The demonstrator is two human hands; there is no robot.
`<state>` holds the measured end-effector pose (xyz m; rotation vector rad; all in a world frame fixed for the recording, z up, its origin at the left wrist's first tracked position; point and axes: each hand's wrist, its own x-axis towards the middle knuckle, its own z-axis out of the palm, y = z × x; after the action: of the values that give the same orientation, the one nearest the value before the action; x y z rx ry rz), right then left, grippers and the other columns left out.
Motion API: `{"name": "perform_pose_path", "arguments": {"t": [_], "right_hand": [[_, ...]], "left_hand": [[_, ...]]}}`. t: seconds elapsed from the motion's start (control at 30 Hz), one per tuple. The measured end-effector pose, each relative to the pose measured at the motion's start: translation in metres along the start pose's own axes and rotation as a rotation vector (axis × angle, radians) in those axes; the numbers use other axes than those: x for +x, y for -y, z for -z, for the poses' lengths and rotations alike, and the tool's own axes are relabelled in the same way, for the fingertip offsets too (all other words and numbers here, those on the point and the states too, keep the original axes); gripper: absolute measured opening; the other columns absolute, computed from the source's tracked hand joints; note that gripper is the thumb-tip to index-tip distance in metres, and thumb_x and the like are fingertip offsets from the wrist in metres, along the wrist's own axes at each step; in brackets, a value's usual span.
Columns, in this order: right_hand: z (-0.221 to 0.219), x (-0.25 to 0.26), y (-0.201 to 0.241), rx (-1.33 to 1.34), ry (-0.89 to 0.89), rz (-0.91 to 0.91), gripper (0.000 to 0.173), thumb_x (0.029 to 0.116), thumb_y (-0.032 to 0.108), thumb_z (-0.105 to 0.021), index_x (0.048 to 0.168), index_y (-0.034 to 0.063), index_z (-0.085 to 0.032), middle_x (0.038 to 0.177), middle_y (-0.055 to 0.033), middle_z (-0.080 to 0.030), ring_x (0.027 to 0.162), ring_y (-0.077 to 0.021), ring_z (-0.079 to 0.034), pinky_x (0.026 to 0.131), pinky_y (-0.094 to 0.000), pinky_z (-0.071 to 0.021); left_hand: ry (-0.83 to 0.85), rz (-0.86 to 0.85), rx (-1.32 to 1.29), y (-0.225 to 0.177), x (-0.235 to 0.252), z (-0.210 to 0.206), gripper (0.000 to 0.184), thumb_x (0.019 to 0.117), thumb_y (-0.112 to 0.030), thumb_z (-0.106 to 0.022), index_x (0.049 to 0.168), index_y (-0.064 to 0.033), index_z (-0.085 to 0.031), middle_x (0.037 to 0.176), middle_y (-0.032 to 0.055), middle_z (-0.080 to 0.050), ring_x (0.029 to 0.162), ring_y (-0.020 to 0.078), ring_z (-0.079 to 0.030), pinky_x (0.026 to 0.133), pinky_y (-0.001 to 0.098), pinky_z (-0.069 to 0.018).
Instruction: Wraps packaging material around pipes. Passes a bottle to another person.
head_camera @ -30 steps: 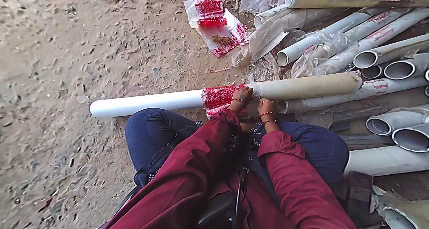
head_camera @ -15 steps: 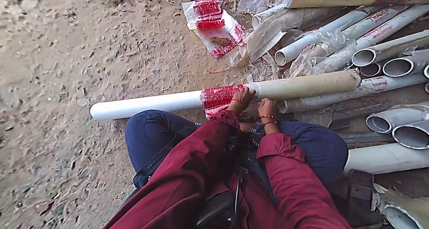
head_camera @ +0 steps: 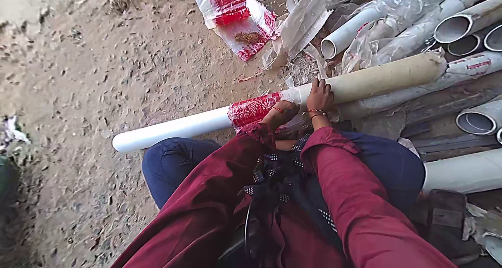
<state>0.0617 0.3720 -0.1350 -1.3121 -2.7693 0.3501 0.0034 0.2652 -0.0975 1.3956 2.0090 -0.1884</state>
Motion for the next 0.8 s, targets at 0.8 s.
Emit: {"name": "perform_pose_path", "arguments": {"t": [0.8], "right_hand": [[0.024, -0.066, 0.011, 0.191, 0.382, -0.164, 0.037, 0.1133, 0.020, -0.037, 0.132, -0.0022, -0.059, 0.120, -0.0299, -0.068, 0.115, -0.0466, -0.066, 0.094, -0.0616, -0.0506]], "left_hand": [[-0.332, 0.071, -0.342, 0.028, -0.004, -0.018, 0.025, 0.1054, -0.016, -0.055, 0.116, 0.0017, -0.068, 0.123, 0.0239, -0.066, 0.120, 0.0436, -0.063, 0.095, 0.0636, -0.0505]]}}
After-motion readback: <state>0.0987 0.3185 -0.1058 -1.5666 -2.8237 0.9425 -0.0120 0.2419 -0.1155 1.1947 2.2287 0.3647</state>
